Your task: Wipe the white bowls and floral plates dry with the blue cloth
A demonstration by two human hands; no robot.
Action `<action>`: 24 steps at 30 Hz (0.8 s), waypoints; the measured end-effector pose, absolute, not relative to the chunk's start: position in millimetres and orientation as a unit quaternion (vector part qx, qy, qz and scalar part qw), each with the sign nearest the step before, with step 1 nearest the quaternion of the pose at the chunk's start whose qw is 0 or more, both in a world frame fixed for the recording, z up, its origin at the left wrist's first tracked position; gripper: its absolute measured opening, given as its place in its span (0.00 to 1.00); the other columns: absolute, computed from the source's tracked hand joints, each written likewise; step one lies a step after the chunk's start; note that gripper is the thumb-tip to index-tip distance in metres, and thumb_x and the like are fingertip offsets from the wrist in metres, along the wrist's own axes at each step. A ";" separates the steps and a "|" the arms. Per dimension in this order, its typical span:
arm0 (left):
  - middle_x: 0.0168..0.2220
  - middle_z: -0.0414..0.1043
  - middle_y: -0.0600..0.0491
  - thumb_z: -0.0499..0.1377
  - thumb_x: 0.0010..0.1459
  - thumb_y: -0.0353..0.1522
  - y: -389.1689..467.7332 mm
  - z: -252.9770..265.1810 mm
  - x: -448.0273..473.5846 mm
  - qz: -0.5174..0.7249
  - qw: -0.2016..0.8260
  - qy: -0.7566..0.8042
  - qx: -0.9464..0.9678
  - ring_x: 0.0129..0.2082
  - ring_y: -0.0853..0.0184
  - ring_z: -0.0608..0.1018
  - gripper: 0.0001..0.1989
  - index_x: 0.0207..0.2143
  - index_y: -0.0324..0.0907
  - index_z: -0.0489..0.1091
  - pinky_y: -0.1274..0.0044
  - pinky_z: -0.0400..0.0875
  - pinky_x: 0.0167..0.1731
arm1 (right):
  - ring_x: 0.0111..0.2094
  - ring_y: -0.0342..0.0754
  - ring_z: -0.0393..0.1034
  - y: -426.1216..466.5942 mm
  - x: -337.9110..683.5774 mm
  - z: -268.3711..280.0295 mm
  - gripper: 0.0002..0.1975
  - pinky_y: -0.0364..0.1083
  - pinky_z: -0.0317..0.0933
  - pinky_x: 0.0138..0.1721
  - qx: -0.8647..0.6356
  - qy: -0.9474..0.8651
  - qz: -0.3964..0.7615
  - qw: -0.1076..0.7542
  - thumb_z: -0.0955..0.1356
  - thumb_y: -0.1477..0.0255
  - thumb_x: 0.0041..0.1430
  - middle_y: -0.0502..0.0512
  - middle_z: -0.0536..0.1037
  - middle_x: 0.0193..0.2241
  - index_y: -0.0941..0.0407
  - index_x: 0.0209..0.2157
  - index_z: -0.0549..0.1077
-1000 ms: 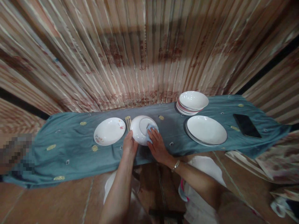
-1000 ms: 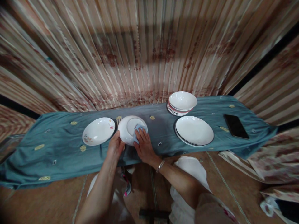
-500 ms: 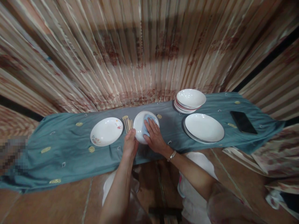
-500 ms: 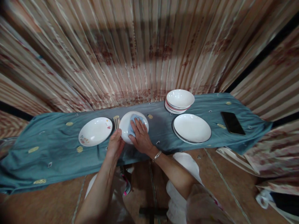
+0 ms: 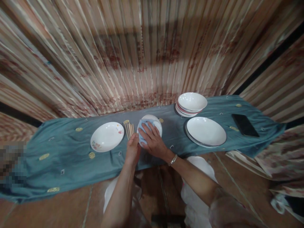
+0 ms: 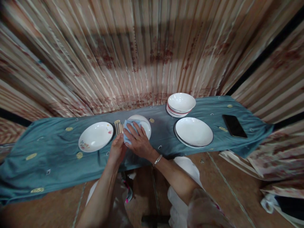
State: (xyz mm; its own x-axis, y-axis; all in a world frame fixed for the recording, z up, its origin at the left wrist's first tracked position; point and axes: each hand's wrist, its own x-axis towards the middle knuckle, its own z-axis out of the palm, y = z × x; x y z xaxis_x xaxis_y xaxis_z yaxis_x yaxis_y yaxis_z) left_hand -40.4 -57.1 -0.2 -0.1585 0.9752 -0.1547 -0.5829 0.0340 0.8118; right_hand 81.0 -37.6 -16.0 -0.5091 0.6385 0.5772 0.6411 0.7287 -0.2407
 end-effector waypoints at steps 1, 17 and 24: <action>0.33 0.78 0.52 0.71 0.43 0.40 -57.8 1.9 -39.0 0.643 0.604 0.396 0.257 0.43 0.62 0.79 0.17 0.33 0.42 0.73 0.73 0.72 0.44 | 0.70 0.60 0.40 -34.6 82.5 -12.1 0.26 0.64 0.43 0.66 -0.373 -0.864 -0.008 0.338 0.60 0.65 0.68 0.64 0.59 0.66 0.58 0.64 0.61; 0.27 0.77 0.53 0.70 0.45 0.34 -57.5 5.7 -35.0 0.642 0.604 0.419 0.217 0.47 0.58 0.78 0.09 0.27 0.42 0.72 0.71 0.72 0.46 | 0.62 0.51 0.61 23.3 106.8 -20.2 0.26 0.54 0.54 0.64 -0.452 -0.720 0.152 0.504 0.52 0.60 0.71 0.63 0.69 0.59 0.57 0.61 0.62; 0.24 0.73 0.56 0.71 0.44 0.34 -57.1 3.1 -39.8 0.649 0.608 0.410 0.203 0.32 0.66 0.78 0.12 0.26 0.41 0.72 0.76 0.71 0.41 | 0.58 0.52 0.66 25.4 108.4 -44.3 0.30 0.54 0.60 0.60 -0.509 -0.671 0.198 0.502 0.51 0.55 0.70 0.64 0.72 0.56 0.60 0.61 0.63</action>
